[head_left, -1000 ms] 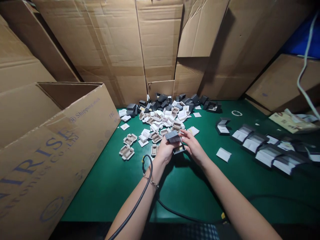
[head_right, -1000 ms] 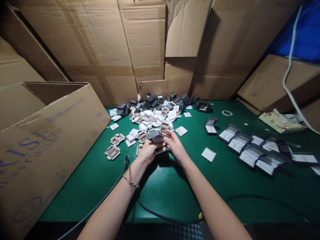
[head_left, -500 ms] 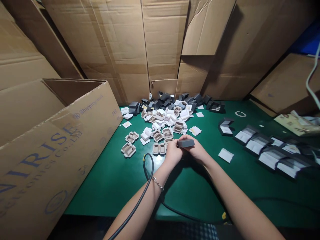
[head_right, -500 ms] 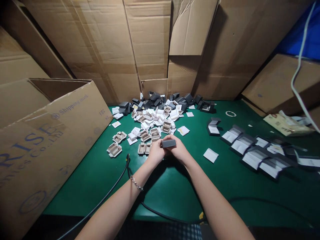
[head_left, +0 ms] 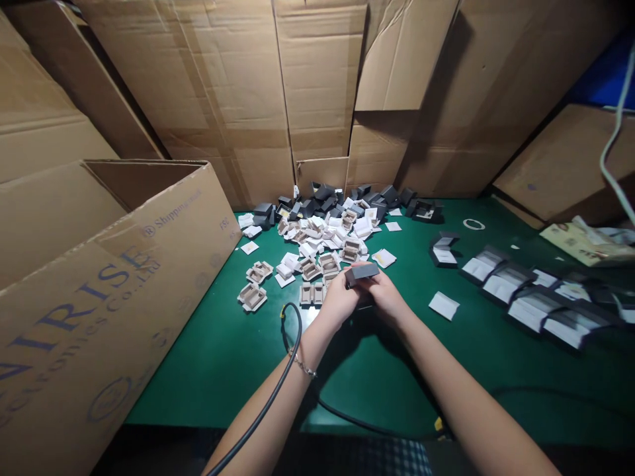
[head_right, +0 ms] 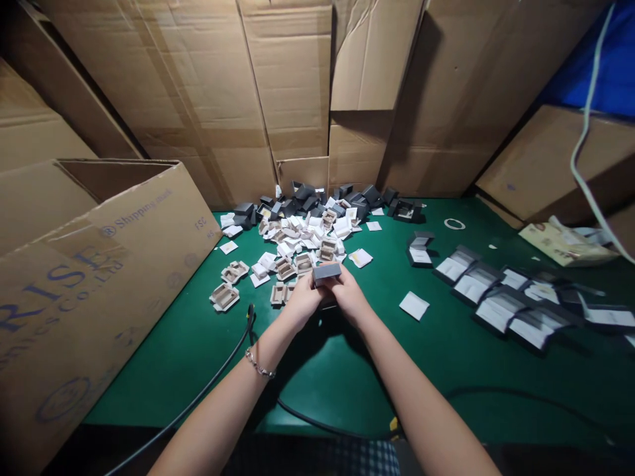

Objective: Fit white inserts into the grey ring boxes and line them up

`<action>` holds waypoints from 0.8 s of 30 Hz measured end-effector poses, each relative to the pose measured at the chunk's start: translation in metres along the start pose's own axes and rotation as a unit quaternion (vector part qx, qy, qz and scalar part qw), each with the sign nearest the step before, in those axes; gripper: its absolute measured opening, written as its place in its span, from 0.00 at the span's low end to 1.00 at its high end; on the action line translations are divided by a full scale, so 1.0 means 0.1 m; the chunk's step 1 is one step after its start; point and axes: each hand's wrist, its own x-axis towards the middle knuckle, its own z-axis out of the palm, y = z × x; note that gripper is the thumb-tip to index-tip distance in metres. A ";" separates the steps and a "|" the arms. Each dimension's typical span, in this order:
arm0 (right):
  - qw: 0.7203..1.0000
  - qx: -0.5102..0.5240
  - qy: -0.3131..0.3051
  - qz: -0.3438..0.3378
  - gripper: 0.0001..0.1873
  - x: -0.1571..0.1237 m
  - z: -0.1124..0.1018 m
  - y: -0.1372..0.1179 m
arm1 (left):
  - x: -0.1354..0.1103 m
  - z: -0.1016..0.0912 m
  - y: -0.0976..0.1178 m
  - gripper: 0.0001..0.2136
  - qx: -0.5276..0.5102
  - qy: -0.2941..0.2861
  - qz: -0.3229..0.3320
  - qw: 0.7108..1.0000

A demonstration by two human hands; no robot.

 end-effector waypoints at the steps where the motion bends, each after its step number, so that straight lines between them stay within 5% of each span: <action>1: 1.000 -0.001 0.008 -0.005 0.17 0.01 0.00 0.01 | 0.00 0.00 0.01 0.19 0.004 0.005 0.007 1.000; 6: 0.997 -0.057 0.040 -0.022 0.16 0.02 0.03 0.04 | 0.02 -0.04 0.00 0.21 0.002 0.013 -0.007 1.000; 13: 0.996 -0.056 0.011 0.062 0.15 0.05 -0.04 -0.01 | -0.03 -0.04 -0.03 0.14 -0.160 -0.090 -0.187 0.965; 24: 0.997 -0.076 -0.017 0.027 0.12 0.02 -0.05 -0.07 | 0.00 0.01 -0.17 0.06 -0.105 -0.087 -0.068 0.988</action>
